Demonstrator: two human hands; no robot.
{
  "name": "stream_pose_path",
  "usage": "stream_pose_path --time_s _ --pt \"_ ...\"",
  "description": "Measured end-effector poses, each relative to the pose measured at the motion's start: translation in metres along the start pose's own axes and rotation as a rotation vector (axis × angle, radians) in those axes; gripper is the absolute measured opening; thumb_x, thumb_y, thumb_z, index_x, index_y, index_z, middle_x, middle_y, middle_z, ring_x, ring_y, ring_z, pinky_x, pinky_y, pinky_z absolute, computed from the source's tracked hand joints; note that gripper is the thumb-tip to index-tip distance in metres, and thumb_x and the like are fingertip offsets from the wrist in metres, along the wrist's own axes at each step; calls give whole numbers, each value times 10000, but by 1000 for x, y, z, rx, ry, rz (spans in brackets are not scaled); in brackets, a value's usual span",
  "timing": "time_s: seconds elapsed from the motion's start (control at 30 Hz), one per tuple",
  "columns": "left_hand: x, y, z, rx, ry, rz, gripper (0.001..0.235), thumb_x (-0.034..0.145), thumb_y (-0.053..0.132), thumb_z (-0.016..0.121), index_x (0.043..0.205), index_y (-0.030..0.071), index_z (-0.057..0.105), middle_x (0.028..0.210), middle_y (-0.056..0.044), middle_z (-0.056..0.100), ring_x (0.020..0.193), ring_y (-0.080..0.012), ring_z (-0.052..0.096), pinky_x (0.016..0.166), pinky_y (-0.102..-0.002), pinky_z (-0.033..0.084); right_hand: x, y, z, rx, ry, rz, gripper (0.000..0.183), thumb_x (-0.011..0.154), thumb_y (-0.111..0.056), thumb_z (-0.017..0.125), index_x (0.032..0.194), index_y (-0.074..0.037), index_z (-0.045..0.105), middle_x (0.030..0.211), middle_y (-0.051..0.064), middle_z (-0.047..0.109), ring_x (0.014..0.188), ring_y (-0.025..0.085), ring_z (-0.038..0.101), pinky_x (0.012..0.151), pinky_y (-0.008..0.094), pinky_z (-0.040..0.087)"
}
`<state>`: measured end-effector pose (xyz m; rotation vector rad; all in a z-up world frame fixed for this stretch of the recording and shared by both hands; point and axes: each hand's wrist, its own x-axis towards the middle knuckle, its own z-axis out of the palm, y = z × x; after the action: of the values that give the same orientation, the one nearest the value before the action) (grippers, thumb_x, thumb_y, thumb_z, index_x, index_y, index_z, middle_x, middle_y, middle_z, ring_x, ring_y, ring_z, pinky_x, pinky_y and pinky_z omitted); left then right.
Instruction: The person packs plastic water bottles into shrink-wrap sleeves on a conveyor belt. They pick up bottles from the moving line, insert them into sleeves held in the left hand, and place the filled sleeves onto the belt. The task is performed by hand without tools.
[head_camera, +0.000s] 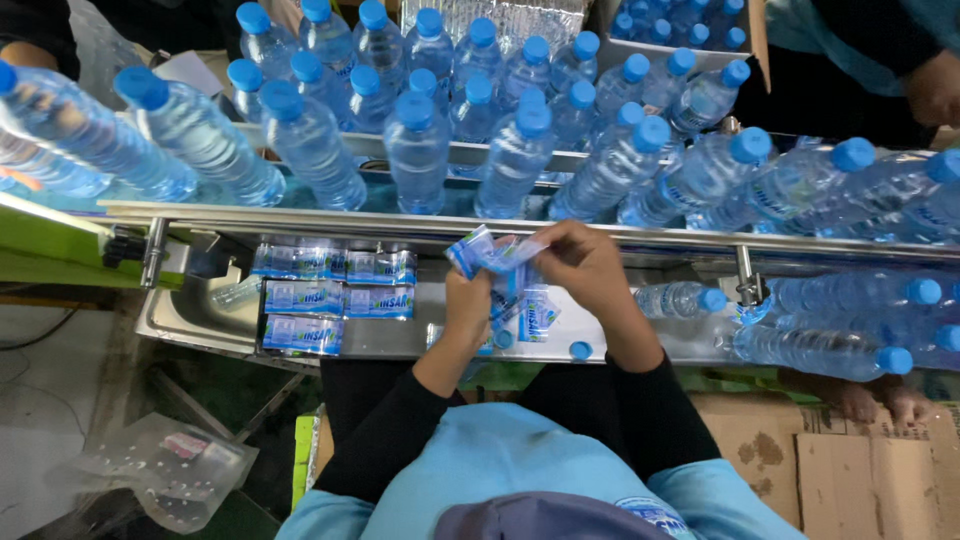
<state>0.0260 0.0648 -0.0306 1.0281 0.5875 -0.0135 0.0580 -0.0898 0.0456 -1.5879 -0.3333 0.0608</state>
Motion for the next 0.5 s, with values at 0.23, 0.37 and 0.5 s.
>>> stream_pose_path --time_s 0.23,0.37,0.5 --pt "-11 4 3 -463 -438 -80 460 1050 409 590 1162 -20 716 974 -298 755 826 -366 780 684 -439 671 29 -87 -16 134 96 -288 70 905 84 708 903 29 664 879 172 679 800 246 665 786 343 551" --pt "-2 -8 -2 -480 -513 -166 425 1001 258 584 1294 -42 651 1061 -329 737 880 -400 770 739 -490 664 73 -89 -54 -573 182 -591 103 994 19 761 1059 -1 683 1022 154 634 1005 411 673 861 491 578" --pt "-30 34 9 -359 -489 -149 519 932 98 669 1417 -57 566 1174 -287 724 933 -342 758 887 -444 618 103 -98 -56 -995 162 -1012 82 1013 -50 783 1054 -35 713 1102 172 647 954 342 630 858 482 501"
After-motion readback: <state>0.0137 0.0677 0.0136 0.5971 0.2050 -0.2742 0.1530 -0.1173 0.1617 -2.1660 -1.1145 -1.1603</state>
